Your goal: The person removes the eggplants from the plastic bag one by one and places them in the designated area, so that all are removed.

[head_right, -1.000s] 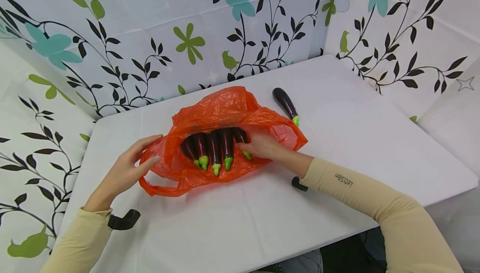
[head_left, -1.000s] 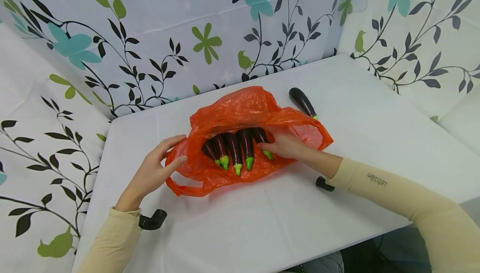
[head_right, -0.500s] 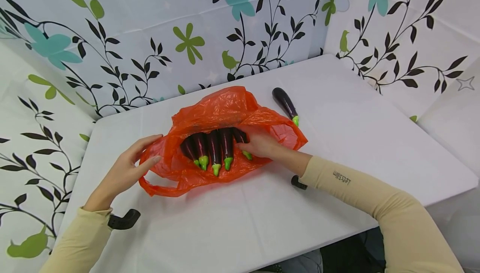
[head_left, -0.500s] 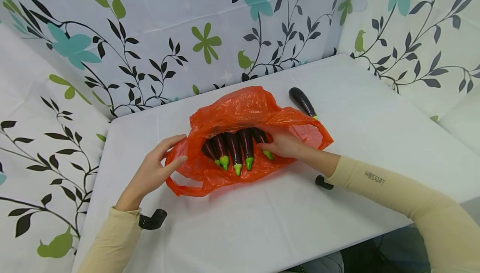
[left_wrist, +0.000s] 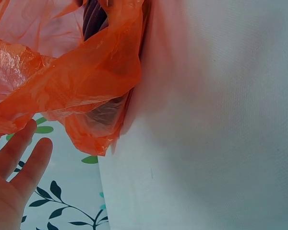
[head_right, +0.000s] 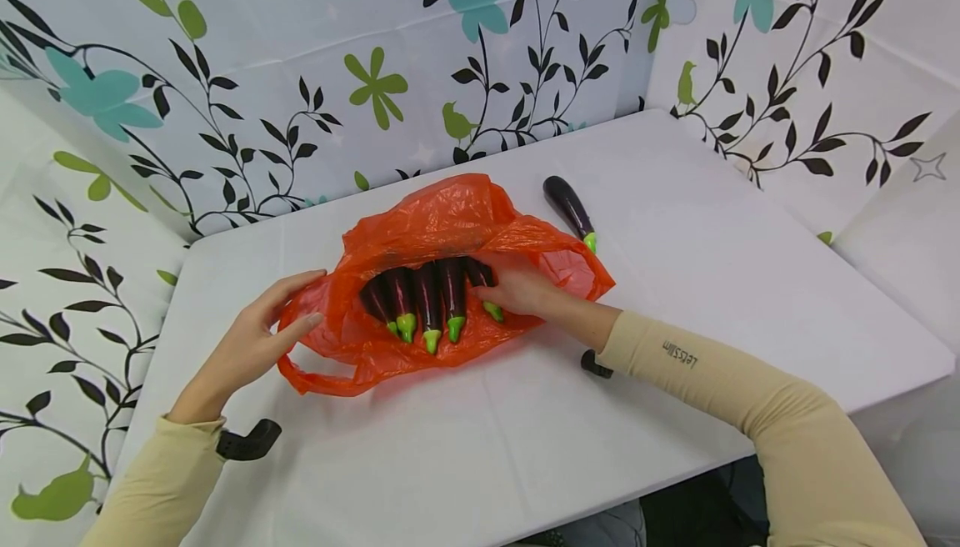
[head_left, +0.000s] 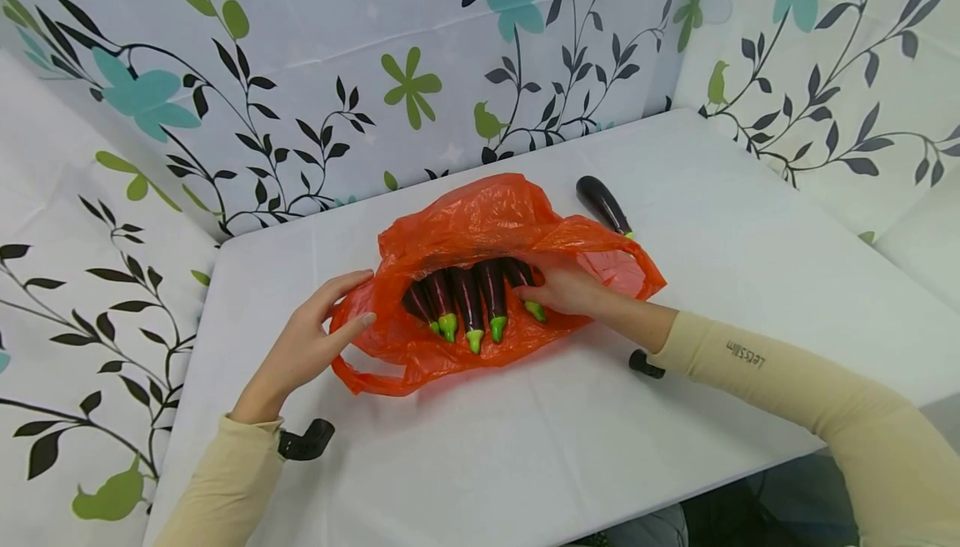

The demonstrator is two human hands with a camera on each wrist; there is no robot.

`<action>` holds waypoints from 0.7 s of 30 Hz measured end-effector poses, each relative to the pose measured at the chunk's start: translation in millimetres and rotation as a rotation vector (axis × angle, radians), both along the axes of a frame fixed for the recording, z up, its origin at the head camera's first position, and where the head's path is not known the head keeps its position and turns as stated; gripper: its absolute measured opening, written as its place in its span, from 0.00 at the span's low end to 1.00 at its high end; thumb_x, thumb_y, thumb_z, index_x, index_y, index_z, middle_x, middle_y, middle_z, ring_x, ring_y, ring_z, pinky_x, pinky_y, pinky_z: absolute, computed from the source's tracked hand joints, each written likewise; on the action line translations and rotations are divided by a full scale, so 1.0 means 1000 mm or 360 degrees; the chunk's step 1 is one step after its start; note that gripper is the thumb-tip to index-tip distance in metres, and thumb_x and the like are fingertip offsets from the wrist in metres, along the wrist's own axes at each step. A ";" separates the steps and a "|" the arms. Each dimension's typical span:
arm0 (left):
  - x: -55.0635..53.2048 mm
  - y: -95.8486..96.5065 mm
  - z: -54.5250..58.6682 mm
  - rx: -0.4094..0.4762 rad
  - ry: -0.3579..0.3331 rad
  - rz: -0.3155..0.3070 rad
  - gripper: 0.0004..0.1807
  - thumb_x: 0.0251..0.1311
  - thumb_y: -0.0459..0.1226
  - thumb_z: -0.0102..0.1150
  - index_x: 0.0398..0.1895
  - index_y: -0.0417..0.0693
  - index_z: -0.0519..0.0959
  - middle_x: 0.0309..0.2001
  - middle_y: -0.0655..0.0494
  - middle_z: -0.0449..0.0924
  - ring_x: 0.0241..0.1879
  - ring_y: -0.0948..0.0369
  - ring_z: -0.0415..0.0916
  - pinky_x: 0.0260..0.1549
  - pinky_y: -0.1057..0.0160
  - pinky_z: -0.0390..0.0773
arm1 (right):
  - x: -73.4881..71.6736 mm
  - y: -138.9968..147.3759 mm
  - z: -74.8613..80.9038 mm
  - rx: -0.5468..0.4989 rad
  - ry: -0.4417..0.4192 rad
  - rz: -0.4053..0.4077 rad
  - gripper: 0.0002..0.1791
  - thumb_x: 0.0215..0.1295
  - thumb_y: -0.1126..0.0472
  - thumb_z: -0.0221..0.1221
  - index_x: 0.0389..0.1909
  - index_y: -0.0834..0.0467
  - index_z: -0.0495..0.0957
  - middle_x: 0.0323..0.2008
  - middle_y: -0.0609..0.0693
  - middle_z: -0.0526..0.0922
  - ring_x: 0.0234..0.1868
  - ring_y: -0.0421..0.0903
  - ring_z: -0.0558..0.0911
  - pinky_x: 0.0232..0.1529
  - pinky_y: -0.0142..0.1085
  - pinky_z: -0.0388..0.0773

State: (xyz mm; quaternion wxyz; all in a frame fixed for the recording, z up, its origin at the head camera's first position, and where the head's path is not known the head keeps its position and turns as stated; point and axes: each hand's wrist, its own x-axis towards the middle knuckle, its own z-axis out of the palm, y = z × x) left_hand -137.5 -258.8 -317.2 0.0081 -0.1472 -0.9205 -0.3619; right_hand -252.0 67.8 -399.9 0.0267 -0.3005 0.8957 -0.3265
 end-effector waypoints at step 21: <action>-0.015 -0.021 -0.029 0.0062 -0.0013 -0.0019 0.29 0.60 0.44 0.57 0.65 0.62 0.63 0.64 0.61 0.63 0.61 0.58 0.62 0.51 0.46 0.74 | -0.001 -0.003 -0.001 0.0005 -0.0007 0.0025 0.33 0.55 0.56 0.64 0.62 0.45 0.63 0.57 0.47 0.65 0.59 0.46 0.63 0.60 0.48 0.66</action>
